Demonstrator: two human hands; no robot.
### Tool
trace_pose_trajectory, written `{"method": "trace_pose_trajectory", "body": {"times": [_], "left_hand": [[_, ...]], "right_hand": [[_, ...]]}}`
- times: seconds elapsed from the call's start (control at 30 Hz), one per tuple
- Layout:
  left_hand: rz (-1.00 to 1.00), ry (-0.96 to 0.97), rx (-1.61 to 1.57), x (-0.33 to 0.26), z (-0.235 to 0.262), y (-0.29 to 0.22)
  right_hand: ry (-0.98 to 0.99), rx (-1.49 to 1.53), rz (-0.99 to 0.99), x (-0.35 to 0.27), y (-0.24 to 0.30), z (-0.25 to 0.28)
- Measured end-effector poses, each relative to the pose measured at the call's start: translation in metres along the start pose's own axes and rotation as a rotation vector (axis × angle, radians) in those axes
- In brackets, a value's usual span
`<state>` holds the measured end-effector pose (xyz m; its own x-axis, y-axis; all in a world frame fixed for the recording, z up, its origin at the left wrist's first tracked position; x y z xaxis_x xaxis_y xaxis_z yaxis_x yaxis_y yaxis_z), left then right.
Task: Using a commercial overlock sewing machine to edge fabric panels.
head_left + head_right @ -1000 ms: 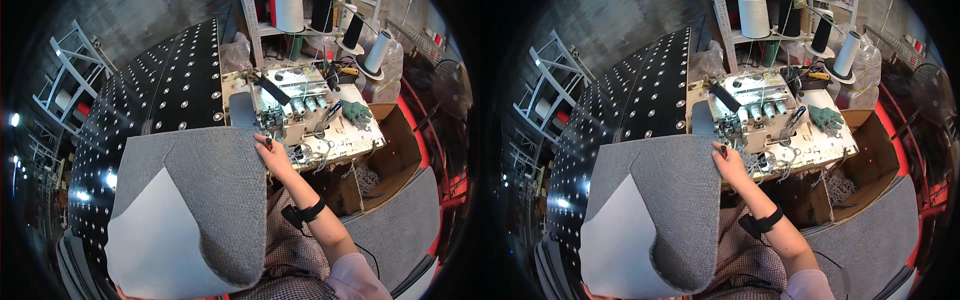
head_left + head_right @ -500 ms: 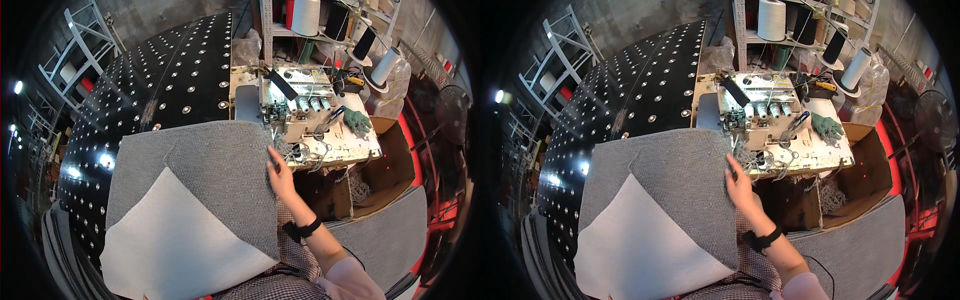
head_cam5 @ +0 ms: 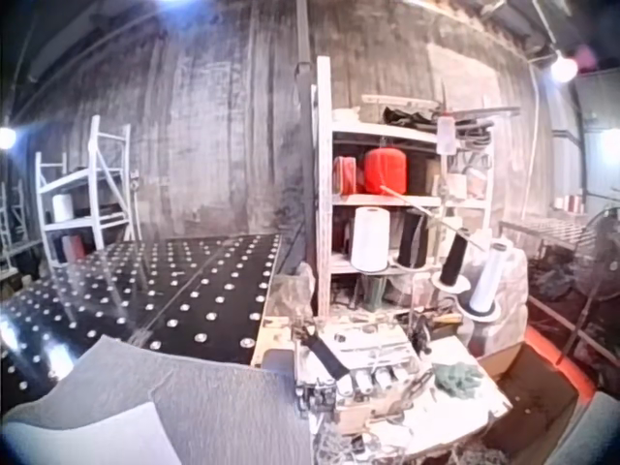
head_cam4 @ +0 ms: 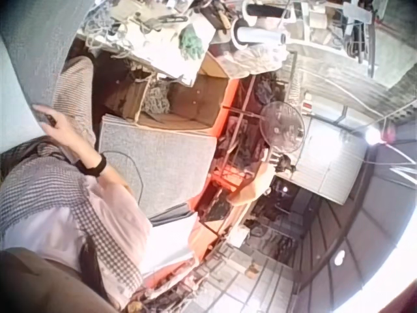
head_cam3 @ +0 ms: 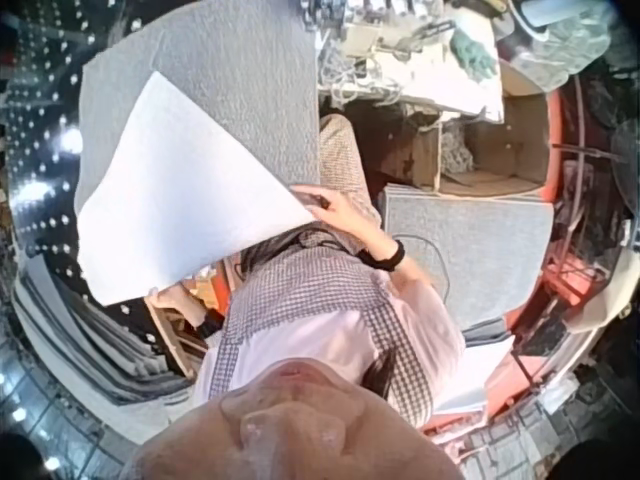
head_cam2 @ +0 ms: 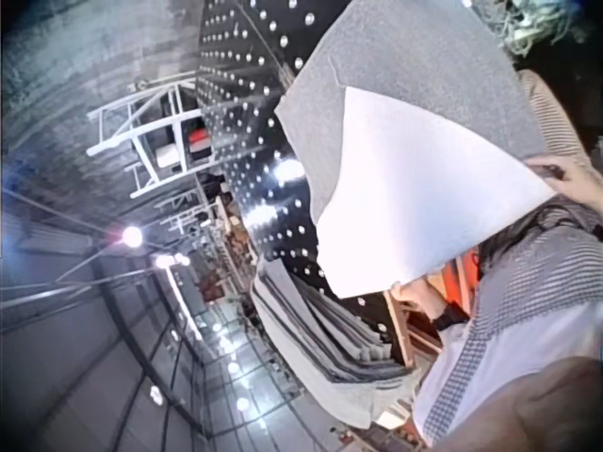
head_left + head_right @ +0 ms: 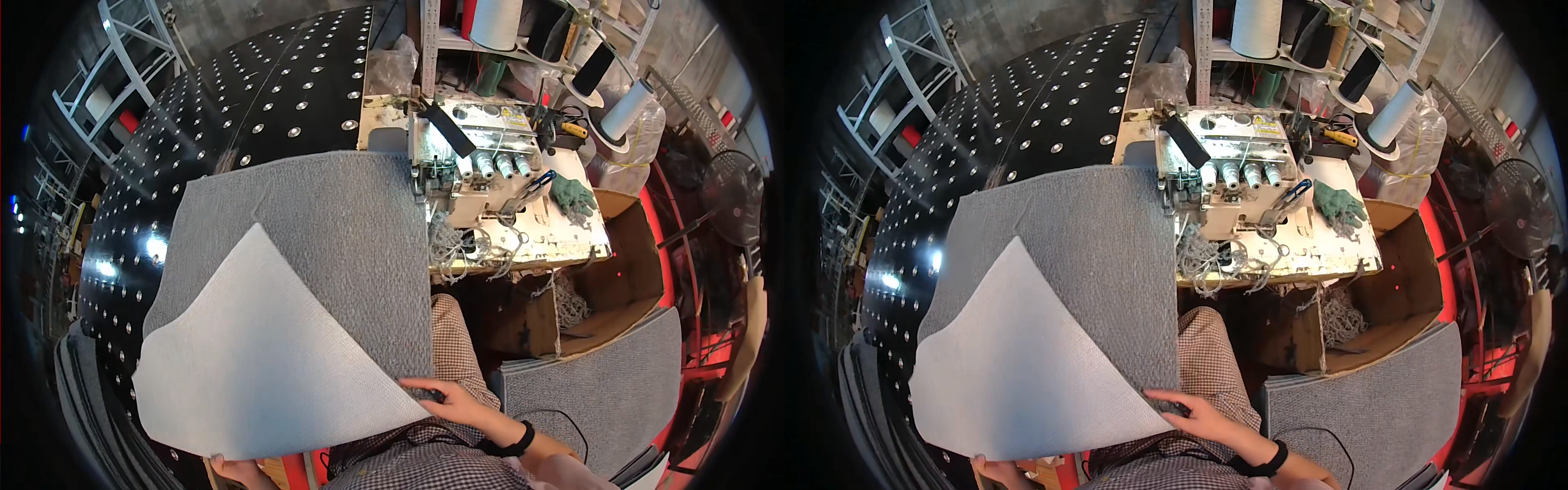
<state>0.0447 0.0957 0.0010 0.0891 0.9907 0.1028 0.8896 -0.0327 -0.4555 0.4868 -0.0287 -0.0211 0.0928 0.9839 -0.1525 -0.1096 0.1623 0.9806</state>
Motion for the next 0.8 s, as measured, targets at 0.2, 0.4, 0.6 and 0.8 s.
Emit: {"method": "trace_pose_trajectory", "body": {"times": [0.2, 0.4, 0.6, 0.8], "left_hand": [[-0.366, -0.565, 0.055, 0.018, 0.011, -0.001], [-0.235, -0.348, 0.062, 0.058, -0.036, 0.041], [-0.234, -0.464, 0.271, 0.079, -0.090, 0.081], [-0.091, -0.233, 0.131, 0.124, -0.057, 0.086]], "right_hand": [[0.387, 0.362, -0.142, -0.035, -0.018, -0.033], [0.470, 0.278, -0.207, -0.047, -0.019, -0.052], [0.373, 0.168, -0.188, -0.058, -0.037, -0.060], [0.212, -0.020, -0.160, -0.051, -0.035, -0.052]]}}
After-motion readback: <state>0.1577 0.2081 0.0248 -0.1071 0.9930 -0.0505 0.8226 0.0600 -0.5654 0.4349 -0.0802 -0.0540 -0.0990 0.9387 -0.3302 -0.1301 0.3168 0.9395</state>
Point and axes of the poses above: each hand's wrist, its own x-axis towards the middle knuckle, its own z-axis out of the back of the hand, y = z × x, the point moved 9 cm from there along x, towards the middle knuckle, and after that the axes turned 14 degrees about -x, right-handed, at the moved point
